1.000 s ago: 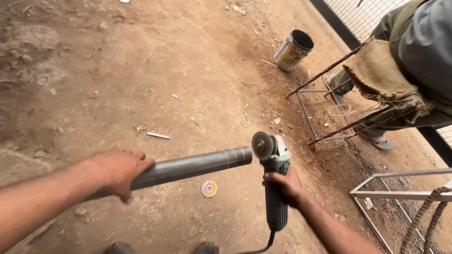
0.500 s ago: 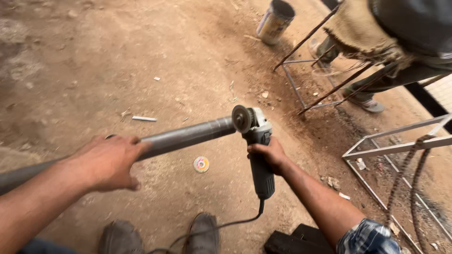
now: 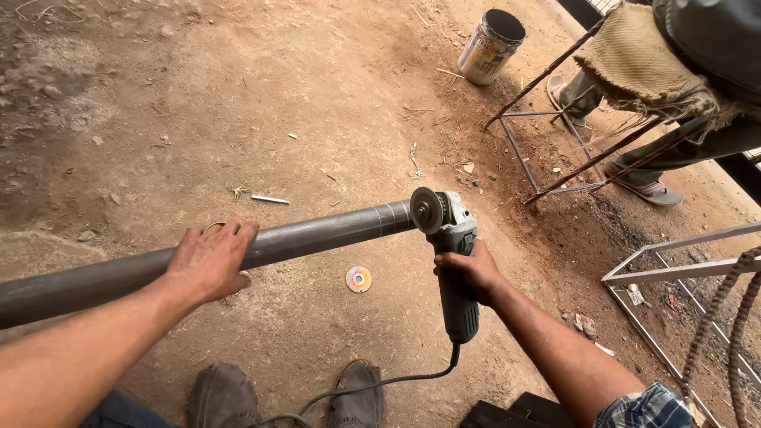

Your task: The person cuts a metal pipe using a handheld angle grinder while holding the pipe steady with their left hand on the ground.

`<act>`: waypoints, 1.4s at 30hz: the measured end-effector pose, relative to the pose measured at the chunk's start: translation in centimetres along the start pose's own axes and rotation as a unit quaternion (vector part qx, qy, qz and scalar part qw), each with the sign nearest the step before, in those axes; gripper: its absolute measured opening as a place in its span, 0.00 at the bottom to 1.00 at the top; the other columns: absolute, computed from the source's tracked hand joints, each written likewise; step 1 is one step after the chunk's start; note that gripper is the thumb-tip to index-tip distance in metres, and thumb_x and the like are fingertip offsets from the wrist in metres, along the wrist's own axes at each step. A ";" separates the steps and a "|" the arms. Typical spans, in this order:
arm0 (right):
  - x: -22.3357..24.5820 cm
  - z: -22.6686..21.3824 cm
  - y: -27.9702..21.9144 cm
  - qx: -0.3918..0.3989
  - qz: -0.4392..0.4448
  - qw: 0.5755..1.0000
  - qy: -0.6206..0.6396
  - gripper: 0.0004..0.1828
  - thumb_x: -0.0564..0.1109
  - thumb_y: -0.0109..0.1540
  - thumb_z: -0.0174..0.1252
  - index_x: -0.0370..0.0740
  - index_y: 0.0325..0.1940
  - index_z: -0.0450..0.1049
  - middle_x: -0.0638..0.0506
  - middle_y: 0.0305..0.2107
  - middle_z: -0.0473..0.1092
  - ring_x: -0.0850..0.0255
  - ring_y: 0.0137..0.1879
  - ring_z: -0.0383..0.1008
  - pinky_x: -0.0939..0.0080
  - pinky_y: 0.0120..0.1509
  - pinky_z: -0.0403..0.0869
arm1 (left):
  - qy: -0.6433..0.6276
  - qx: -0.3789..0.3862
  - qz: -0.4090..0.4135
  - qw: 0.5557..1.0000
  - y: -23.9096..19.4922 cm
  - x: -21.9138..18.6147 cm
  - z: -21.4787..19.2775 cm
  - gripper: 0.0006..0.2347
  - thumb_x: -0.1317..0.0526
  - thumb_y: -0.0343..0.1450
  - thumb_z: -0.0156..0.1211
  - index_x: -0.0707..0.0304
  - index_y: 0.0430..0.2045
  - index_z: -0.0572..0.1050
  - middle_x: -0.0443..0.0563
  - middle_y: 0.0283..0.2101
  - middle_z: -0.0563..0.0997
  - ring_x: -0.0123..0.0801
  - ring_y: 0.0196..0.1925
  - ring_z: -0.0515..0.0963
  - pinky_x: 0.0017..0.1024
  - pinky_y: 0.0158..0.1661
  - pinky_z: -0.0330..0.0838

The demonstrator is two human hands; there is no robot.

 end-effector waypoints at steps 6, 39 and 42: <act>0.6 0.8 -0.7 0.008 -0.044 0.999 0.027 0.26 0.46 0.48 0.68 0.28 0.45 0.73 0.42 0.30 0.75 0.52 0.35 0.80 0.47 0.43 0.81 | -0.039 -0.069 0.004 0.997 -1.2 -0.1 -0.3 0.25 0.60 0.68 0.65 0.50 0.60 0.63 0.47 0.59 0.74 0.37 0.64 0.74 0.44 0.64 0.69; -0.4 -0.1 0.3 -0.023 0.038 0.998 -0.043 0.32 0.46 0.48 0.71 0.28 0.49 0.65 0.39 0.32 0.76 0.52 0.34 0.83 0.50 0.41 0.84 | -0.027 -0.040 -0.010 0.999 -1.0 -0.5 -0.9 0.23 0.70 0.70 0.57 0.49 0.60 0.64 0.46 0.54 0.77 0.30 0.56 0.78 0.40 0.62 0.75; -0.5 0.1 0.4 -0.025 0.049 0.997 -0.050 0.34 0.46 0.48 0.71 0.29 0.51 0.64 0.39 0.33 0.76 0.53 0.35 0.83 0.49 0.42 0.85 | -0.022 -0.035 -0.011 0.999 -1.2 -0.4 -0.8 0.22 0.69 0.71 0.56 0.49 0.60 0.64 0.46 0.54 0.77 0.30 0.57 0.78 0.39 0.63 0.74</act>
Point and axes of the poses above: each hand's wrist, its own y-axis towards the middle knuckle, its own z-axis out of the palm, x = y × z, the point moved 6 cm from there along y, towards the middle knuckle
